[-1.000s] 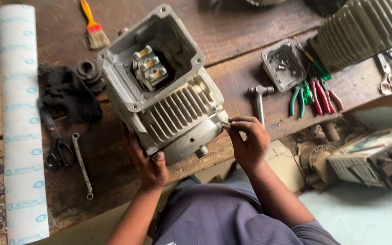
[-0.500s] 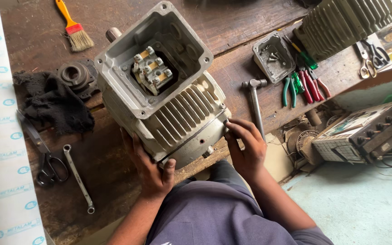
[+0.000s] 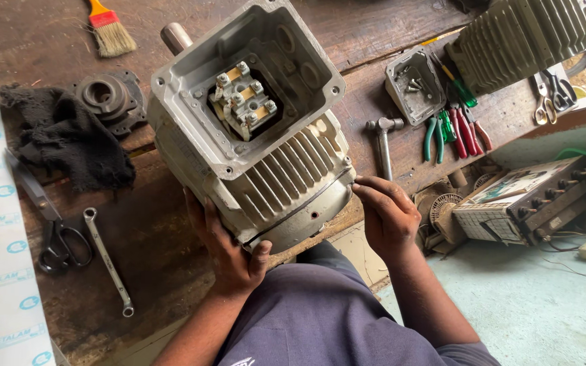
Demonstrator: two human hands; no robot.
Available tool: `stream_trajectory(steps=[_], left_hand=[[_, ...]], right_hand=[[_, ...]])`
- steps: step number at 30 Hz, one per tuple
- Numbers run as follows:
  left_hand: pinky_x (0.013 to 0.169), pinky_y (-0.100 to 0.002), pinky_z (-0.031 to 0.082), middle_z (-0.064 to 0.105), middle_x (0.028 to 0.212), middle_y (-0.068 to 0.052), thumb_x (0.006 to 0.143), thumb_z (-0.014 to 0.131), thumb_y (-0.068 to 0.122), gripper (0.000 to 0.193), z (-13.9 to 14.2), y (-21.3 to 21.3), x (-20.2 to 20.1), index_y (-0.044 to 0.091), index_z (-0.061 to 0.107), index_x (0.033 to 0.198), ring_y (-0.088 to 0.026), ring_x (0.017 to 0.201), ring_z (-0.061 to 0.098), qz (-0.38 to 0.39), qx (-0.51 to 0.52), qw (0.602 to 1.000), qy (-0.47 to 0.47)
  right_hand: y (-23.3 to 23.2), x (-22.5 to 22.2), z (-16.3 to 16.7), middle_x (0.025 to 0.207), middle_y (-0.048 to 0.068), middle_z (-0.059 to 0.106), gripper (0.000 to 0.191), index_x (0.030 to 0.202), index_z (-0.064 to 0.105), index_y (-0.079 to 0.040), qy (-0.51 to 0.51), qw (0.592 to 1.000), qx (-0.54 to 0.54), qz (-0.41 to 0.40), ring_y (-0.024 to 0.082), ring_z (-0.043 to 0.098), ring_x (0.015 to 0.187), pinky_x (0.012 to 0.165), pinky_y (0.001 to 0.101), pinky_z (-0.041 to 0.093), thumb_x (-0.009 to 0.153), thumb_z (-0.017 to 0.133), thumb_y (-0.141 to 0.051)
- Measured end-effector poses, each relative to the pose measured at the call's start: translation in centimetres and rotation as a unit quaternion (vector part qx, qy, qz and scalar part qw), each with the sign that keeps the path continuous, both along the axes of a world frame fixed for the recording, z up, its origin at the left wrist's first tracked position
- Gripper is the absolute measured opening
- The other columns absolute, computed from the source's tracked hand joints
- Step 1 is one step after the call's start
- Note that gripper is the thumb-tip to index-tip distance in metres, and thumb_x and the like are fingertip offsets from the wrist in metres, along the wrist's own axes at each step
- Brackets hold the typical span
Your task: The person wipes a motor fan cover with a black cloth, then fits the round end shield onto the rear of an electric motor housing. They press the shield into place, tap it with a hammer and mallet to seat it, and begin threading bolts by hand to secure it.
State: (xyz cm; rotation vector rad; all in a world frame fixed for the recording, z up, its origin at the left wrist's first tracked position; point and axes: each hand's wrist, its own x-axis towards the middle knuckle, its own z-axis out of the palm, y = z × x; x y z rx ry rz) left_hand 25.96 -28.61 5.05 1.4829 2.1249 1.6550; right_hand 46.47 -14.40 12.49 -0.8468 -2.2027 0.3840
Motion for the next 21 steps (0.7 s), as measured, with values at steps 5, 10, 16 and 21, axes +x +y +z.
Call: stream_trajectory(steps=[5,10,16,21], left_hand=[[0.132,-0.066,0.02,0.001,0.172,-0.028,0.103,0.031,0.075,0.094,-0.2,0.0,0.0,0.013,0.007,0.169,-0.049,0.165,0.01,0.003,-0.004,1.0,-0.008],[0.132,-0.067,0.019,0.002,0.172,-0.029,0.103,0.031,0.074,0.093,-0.3,0.0,0.0,0.011,0.008,0.168,-0.049,0.165,0.01,0.004,0.002,1.0,-0.002],[0.131,-0.067,0.018,0.003,0.171,-0.028,0.103,0.031,0.073,0.092,-0.1,0.3,0.2,0.011,0.01,0.167,-0.049,0.164,0.01,0.006,0.011,1.0,-0.002],[0.132,-0.067,0.019,0.001,0.171,-0.028,0.104,0.029,0.074,0.092,0.1,0.4,0.1,0.011,0.007,0.168,-0.048,0.165,0.008,0.0,0.008,1.0,-0.003]], right_hand=[[0.8,0.3,-1.2,0.103,0.013,0.072,0.018,0.106,0.069,-0.003,0.021,1.0,-0.007,-0.019,0.021,0.073,0.092,0.079,0.03,0.058,0.091,0.076,0.006],[1.0,0.5,-2.1,0.099,0.011,0.071,0.019,0.106,0.066,-0.004,0.039,0.999,-0.026,-0.017,0.019,0.072,0.087,0.075,0.0291,0.058,0.092,0.075,0.006],[-0.8,-1.0,-2.3,0.1,0.014,0.069,0.017,0.112,0.065,0.002,0.066,0.996,-0.037,-0.051,0.02,0.071,0.086,0.074,0.0301,0.058,0.096,0.069,0.003],[-0.9,-1.1,-1.9,0.098,0.015,0.068,0.017,0.111,0.065,0.002,0.037,0.997,-0.025,-0.057,0.021,0.07,0.084,0.073,0.0299,0.057,0.095,0.072,-0.001]])
